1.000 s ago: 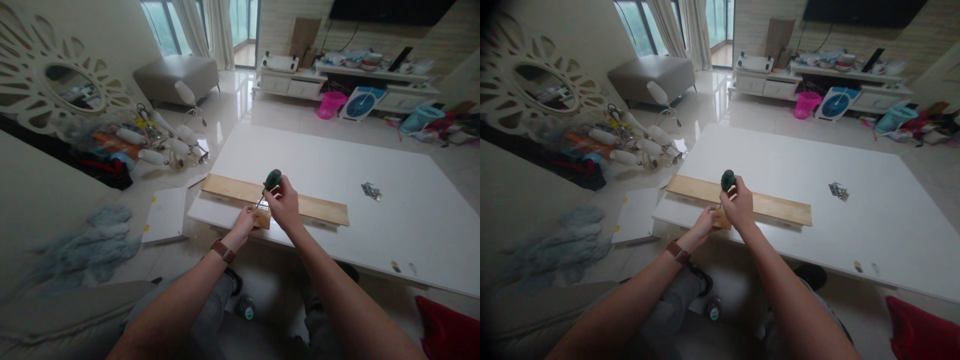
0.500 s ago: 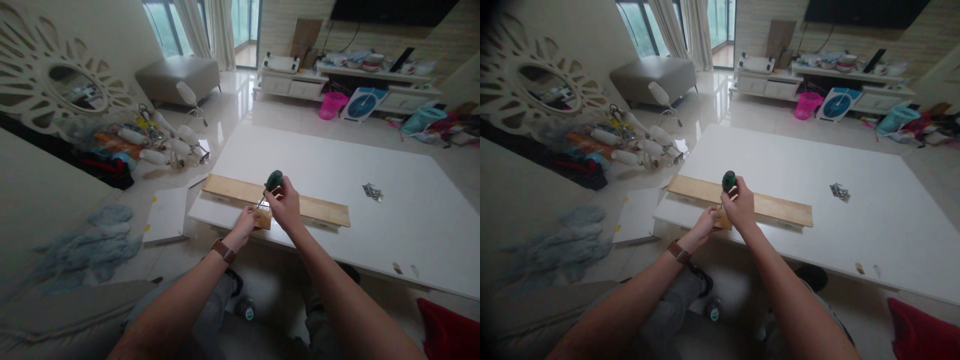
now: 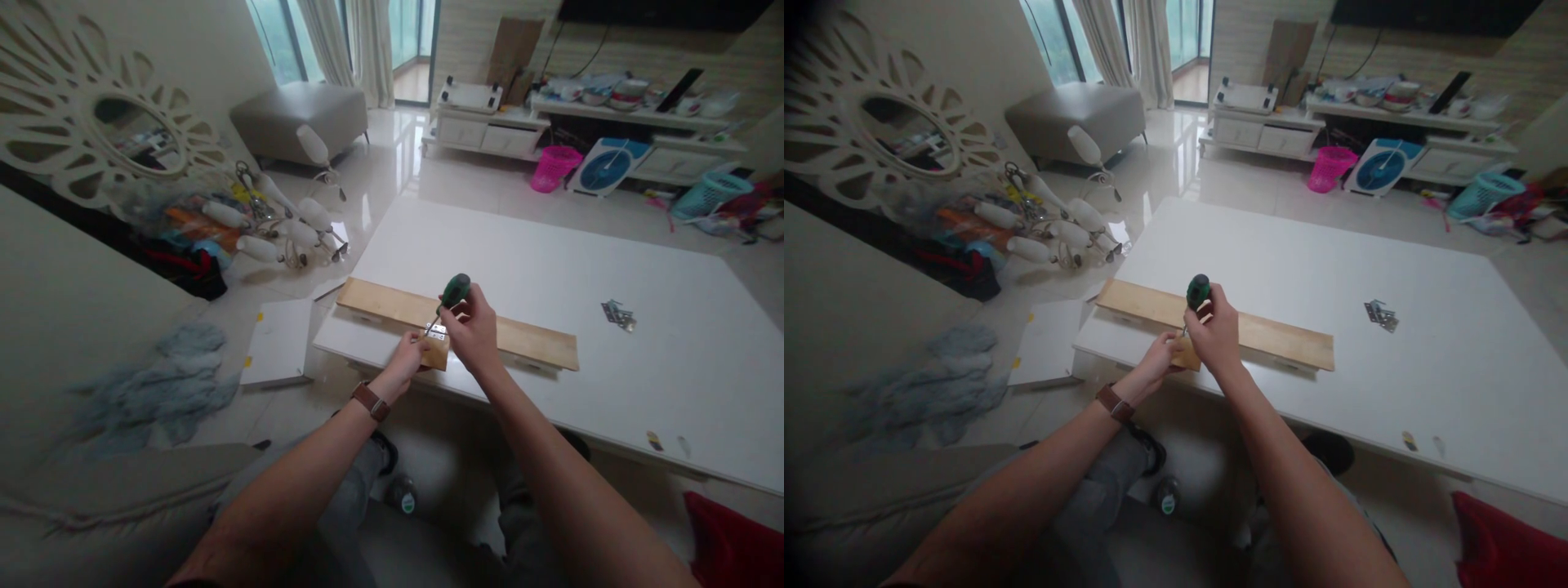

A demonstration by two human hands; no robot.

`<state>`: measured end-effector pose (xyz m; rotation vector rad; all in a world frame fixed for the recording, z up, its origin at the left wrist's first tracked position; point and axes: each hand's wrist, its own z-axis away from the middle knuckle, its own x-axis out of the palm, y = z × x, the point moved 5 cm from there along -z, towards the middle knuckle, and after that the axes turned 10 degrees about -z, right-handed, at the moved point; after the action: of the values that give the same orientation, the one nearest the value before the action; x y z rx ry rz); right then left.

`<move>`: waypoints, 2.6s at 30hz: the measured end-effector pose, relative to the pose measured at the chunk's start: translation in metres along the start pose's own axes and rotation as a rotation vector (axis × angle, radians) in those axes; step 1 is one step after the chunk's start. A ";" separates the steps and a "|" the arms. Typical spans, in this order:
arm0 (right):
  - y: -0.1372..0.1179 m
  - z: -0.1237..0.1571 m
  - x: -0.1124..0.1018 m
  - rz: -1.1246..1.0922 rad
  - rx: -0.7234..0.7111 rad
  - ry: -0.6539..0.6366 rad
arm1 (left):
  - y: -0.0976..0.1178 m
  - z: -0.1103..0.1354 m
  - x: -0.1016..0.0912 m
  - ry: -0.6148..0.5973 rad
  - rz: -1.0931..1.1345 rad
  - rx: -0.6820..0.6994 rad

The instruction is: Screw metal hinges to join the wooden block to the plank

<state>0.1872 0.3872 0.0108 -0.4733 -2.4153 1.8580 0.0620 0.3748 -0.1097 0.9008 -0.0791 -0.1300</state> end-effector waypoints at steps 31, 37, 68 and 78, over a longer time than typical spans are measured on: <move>0.004 0.000 -0.001 -0.019 -0.015 -0.007 | -0.004 -0.003 -0.001 0.020 0.007 -0.016; 0.009 -0.002 -0.003 0.091 -0.059 -0.010 | -0.003 -0.002 0.000 0.005 -0.004 0.001; 0.001 0.001 0.001 -0.103 0.004 -0.049 | -0.007 -0.005 -0.002 -0.002 0.008 0.035; 0.005 0.002 -0.003 -0.153 0.037 0.025 | -0.007 -0.005 -0.001 -0.005 -0.002 0.019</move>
<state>0.1911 0.3859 0.0057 -0.2982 -2.3247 1.8187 0.0609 0.3750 -0.1181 0.9195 -0.0838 -0.1335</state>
